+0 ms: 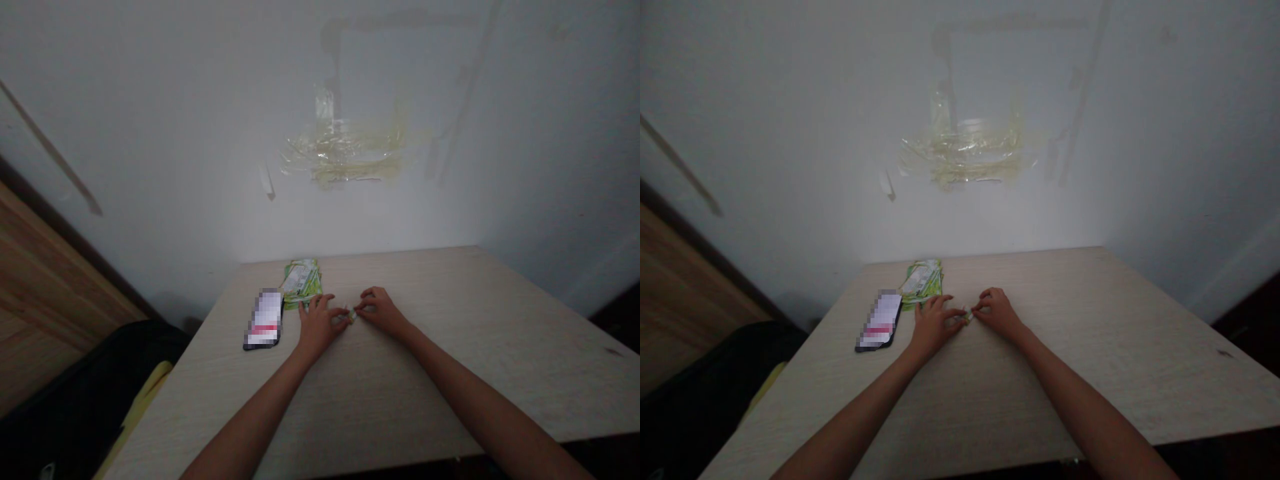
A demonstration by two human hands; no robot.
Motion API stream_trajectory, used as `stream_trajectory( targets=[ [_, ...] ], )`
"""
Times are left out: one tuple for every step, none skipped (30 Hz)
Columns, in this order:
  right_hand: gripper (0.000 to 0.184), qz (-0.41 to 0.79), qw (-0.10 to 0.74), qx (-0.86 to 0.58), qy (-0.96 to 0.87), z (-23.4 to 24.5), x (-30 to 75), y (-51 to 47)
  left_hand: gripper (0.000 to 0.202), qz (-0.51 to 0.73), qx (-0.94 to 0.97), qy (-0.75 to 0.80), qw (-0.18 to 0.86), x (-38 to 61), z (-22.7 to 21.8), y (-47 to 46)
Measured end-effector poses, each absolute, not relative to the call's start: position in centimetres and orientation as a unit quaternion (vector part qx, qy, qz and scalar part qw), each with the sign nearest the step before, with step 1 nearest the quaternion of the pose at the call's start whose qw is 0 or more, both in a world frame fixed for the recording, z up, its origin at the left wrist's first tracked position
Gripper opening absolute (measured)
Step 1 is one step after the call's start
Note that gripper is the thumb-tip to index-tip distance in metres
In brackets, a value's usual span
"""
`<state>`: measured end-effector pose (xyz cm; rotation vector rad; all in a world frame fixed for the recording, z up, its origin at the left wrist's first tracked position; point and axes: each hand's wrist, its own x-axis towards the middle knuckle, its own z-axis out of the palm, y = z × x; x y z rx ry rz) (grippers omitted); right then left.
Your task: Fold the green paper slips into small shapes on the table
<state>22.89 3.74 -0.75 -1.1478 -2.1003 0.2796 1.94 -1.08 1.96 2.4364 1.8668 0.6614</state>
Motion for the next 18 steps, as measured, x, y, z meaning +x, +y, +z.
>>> stream_trajectory(
  targets=[
    [0.006, 0.108, 0.358, -0.445, -0.814, -0.75, 22.88, 3.76, 0.027, 0.207, 0.774, 0.598, 0.001, 1.92, 2.01, -1.06],
    [0.005, 0.108, 0.357, -0.446, -0.814, -0.75, 22.88, 3.77, 0.028, 0.204, 0.773, 0.601, 0.001, 1.9, 2.06, -1.03],
    [0.005, 0.109, 0.357, -0.446, -0.814, -0.76, 22.88, 3.79, 0.03, 0.2, 0.772, 0.603, 0.001, 1.87, 2.1, -0.99],
    [0.005, 0.109, 0.356, -0.447, -0.813, -0.76, 22.88, 3.8, 0.031, 0.197, 0.772, 0.604, 0.001, 1.84, 2.13, -0.93],
    [0.005, 0.11, 0.356, -0.447, -0.813, -0.75, 22.89, 3.8, 0.032, 0.195, 0.772, 0.604, 0.001, 1.81, 2.14, -0.87],
    [0.005, 0.111, 0.355, -0.446, -0.814, -0.74, 22.9, 3.79, 0.033, 0.194, 0.773, 0.605, 0.001, 1.78, 2.13, -0.81],
    [0.005, 0.111, 0.355, -0.445, -0.814, -0.71, 22.9, 3.77, 0.034, 0.193, 0.773, 0.605, 0.001, 1.76, 2.11, -0.76],
    [0.005, 0.11, 0.356, -0.445, -0.814, -0.68, 22.9, 3.75, 0.035, 0.192, 0.772, 0.605, 0.001, 1.75, 2.09, -0.71],
    [0.005, 0.11, 0.356, -0.444, -0.815, -0.64, 22.89, 3.73, 0.036, 0.191, 0.772, 0.606, 0.001, 1.75, 2.08, -0.68],
    [0.005, 0.109, 0.357, -0.444, -0.815, -0.6, 22.89, 3.71, 0.036, 0.19, 0.772, 0.606, 0.001, 1.75, 2.07, -0.65],
    [0.005, 0.108, 0.358, -0.444, -0.814, -0.57, 22.87, 3.69, 0.037, 0.188, 0.773, 0.606, 0.003, 1.76, 2.08, -0.62],
    [0.005, 0.108, 0.359, -0.444, -0.814, -0.56, 22.86, 3.7, 0.038, 0.186, 0.772, 0.607, 0.004, 1.77, 2.1, -0.61],
    [0.005, 0.109, 0.359, -0.445, -0.813, -0.55, 22.85, 3.71, 0.038, 0.185, 0.772, 0.608, 0.005, 1.77, 2.13, -0.59],
    [0.005, 0.11, 0.359, -0.445, -0.813, -0.57, 22.84, 3.75, 0.038, 0.183, 0.772, 0.609, 0.006, 1.77, 2.17, -0.56],
    [0.005, 0.11, 0.359, -0.447, -0.812, -0.6, 22.83, 3.8, 0.038, 0.182, 0.772, 0.609, 0.005, 1.76, 2.21, -0.53],
    [0.005, 0.111, 0.358, -0.448, -0.812, -0.65, 22.83, 3.87, 0.038, 0.18, 0.773, 0.608, 0.006, 1.74, 2.24, -0.49],
    [0.006, 0.111, 0.357, -0.449, -0.812, -0.7, 22.83, 3.93, 0.039, 0.179, 0.774, 0.607, 0.007, 1.71, 2.25, -0.44],
    [0.006, 0.112, 0.355, -0.449, -0.813, -0.75, 22.84, 4.0, 0.04, 0.177, 0.776, 0.606, 0.009, 1.68, 2.25, -0.38]
  ],
)
